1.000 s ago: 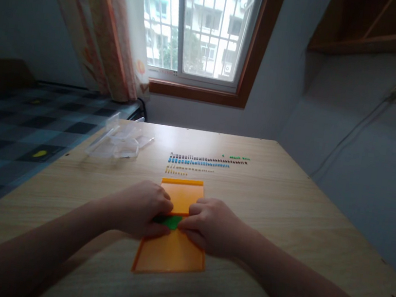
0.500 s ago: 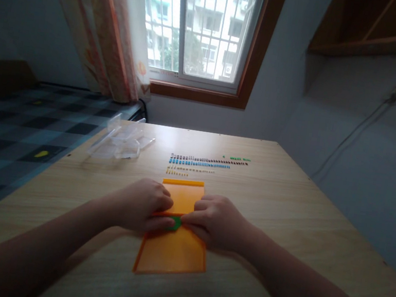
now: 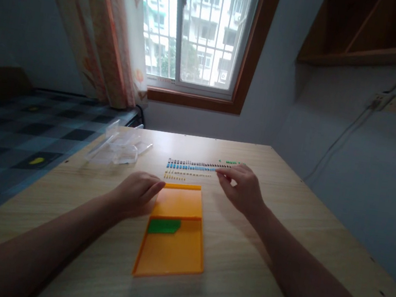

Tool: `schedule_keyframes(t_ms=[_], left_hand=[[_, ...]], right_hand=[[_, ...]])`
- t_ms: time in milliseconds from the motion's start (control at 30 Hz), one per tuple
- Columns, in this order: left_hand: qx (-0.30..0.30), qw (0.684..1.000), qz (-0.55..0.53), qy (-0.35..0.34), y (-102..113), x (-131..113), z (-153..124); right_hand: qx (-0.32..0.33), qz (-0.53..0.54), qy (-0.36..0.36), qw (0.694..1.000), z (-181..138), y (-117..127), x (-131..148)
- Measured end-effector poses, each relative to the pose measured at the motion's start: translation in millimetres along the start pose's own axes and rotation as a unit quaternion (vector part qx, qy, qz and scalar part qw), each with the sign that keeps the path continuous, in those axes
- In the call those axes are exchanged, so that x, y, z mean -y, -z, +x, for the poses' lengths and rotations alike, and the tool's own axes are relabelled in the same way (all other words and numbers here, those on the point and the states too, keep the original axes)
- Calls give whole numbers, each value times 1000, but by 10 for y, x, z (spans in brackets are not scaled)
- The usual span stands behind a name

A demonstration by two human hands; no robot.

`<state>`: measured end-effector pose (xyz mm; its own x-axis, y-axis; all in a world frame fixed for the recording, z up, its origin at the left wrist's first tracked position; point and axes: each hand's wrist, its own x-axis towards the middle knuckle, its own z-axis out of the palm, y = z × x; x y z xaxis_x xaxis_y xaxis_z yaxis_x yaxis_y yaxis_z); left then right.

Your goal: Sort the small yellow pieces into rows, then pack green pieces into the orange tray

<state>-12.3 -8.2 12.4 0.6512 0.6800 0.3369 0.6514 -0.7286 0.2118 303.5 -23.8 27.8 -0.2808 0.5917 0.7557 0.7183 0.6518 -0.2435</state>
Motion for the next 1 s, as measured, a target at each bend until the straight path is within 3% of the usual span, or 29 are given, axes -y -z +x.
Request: schedule_keyframes(t_ms=[200, 400, 500, 733, 1000], left_hand=[[-3, 1000, -17, 14, -47, 17, -3], [-10, 998, -39, 41, -18, 17, 8], [-4, 999, -40, 29, -23, 24, 9], [-5, 999, -28, 22, -45, 44, 2], [6, 999, -22, 25, -38, 29, 13]], right_hand=[[-1, -75, -71, 995, 278, -6, -552], [181, -173, -155, 956, 586, -294, -946], [233, -203, -192, 932, 704, -490, -1073], [296, -269, -253, 881, 812, -830, -1147], [317, -280, -265, 866, 861, -879, -1049]])
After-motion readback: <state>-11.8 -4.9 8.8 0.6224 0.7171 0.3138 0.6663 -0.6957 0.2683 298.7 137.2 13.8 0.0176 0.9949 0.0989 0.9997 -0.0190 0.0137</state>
